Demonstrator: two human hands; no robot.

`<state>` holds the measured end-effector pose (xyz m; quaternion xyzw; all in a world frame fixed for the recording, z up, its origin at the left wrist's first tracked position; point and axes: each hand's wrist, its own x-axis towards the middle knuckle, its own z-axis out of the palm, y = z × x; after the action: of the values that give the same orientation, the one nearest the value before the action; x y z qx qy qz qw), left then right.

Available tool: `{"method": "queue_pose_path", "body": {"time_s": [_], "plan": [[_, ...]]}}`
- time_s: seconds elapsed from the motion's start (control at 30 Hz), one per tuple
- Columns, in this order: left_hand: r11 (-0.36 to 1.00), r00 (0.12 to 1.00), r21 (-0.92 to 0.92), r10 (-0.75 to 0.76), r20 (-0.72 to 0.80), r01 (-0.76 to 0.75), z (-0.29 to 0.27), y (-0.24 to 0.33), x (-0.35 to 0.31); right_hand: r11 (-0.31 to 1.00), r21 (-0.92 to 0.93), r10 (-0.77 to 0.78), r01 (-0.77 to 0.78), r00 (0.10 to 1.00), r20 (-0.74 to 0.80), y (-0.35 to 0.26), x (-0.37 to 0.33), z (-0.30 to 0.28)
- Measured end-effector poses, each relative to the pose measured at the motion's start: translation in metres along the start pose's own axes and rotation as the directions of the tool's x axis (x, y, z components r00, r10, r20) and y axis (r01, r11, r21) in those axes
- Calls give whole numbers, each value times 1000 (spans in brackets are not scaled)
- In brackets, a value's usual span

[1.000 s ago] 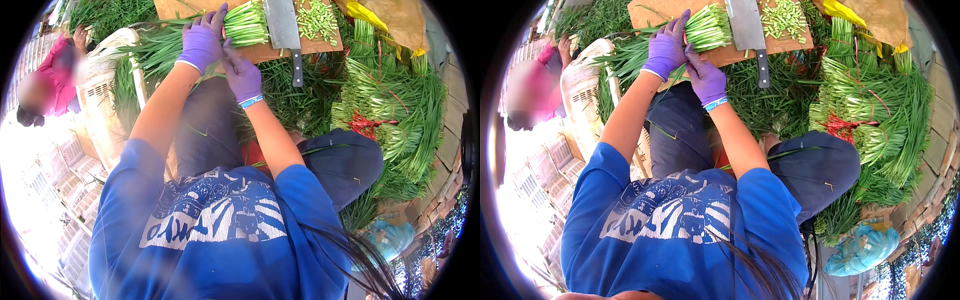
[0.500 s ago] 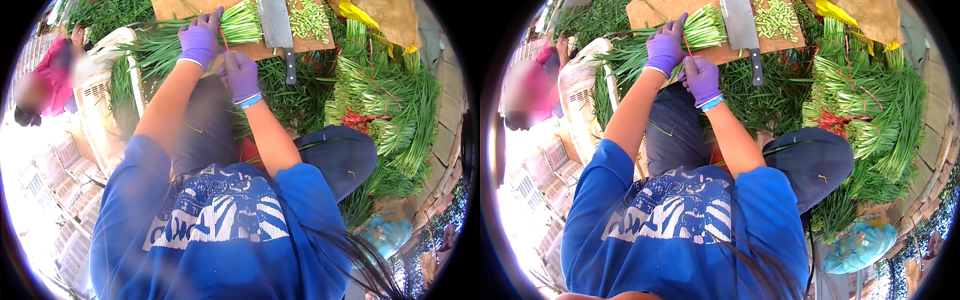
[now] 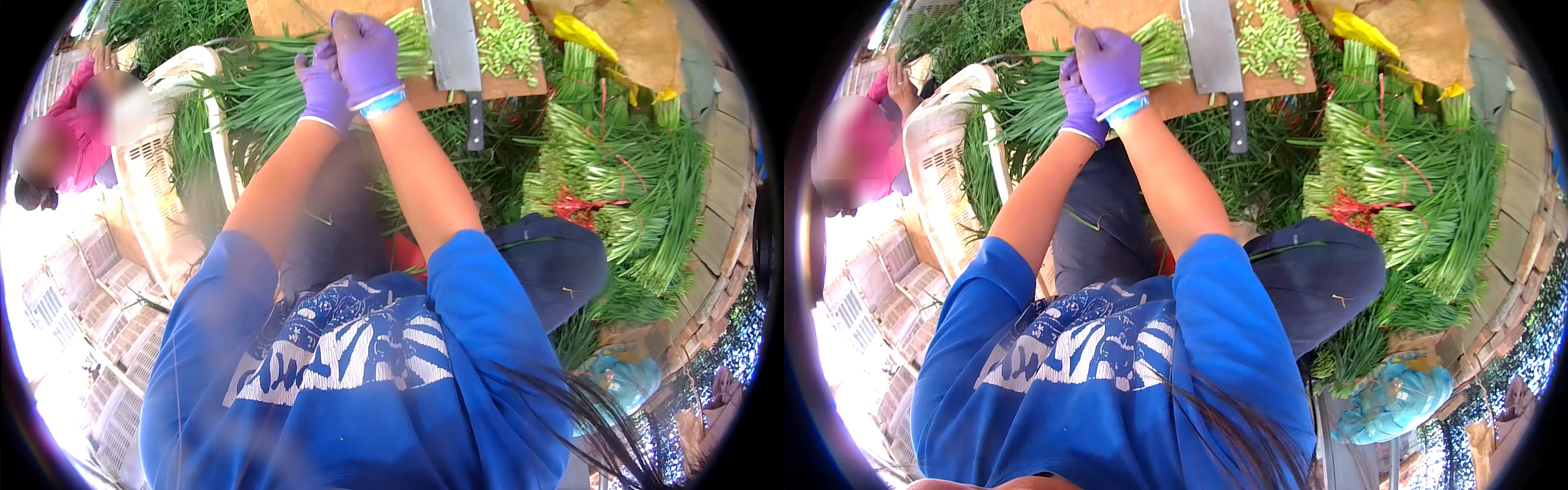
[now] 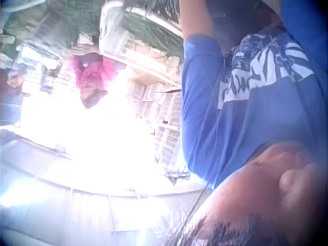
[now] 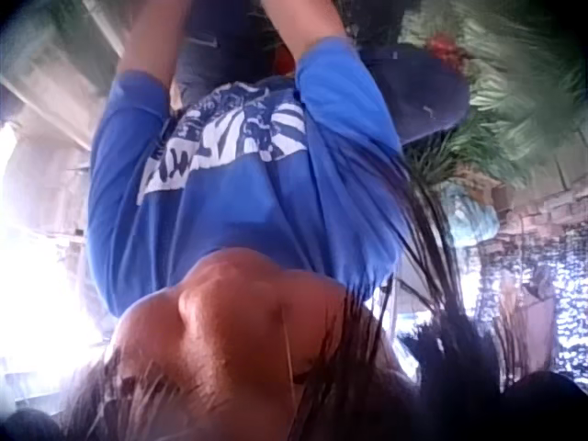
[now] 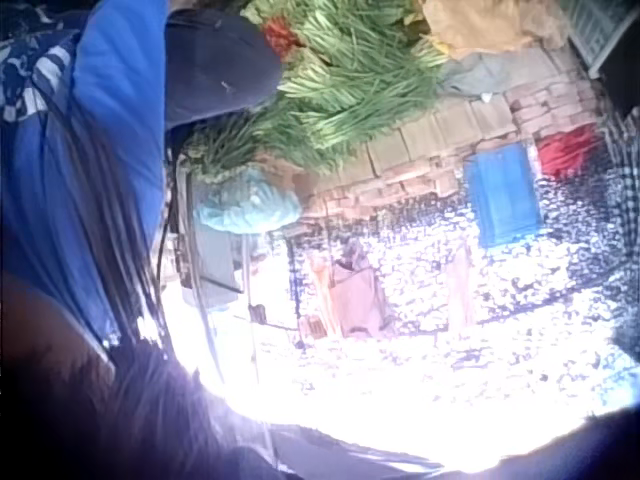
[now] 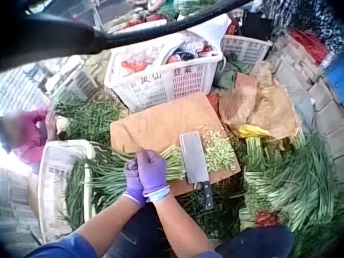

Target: The person bunches green leaves together, cuts the ends off with a cleaver on a wooden board, and secures each bunch with a red tie.

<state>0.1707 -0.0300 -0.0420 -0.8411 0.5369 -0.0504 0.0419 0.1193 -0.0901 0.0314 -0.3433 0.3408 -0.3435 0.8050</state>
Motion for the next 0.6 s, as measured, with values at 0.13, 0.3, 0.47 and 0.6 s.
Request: {"method": "queue_pose_path", "body": {"time_s": [0.13, 0.3, 0.47, 0.6], "plan": [[999, 998, -45, -6, 70, 9, -9, 8, 3, 719, -506, -358, 476, 878, 318, 18, -14, -25], [990, 981, -100, -77, 179, 96, -51, 7, 11, 565, -669, -99, 482, 845, 525, -14, -139, -46], [747, 995, -659, -94, 29, 89, -118, -19, -10, 736, -672, 106, 87, 965, 242, -55, -196, -117], [84, 952, -982, 242, 187, 172, -196, -39, -48, 895, -335, -272, 294, 956, 111, -135, -208, -108]]}}
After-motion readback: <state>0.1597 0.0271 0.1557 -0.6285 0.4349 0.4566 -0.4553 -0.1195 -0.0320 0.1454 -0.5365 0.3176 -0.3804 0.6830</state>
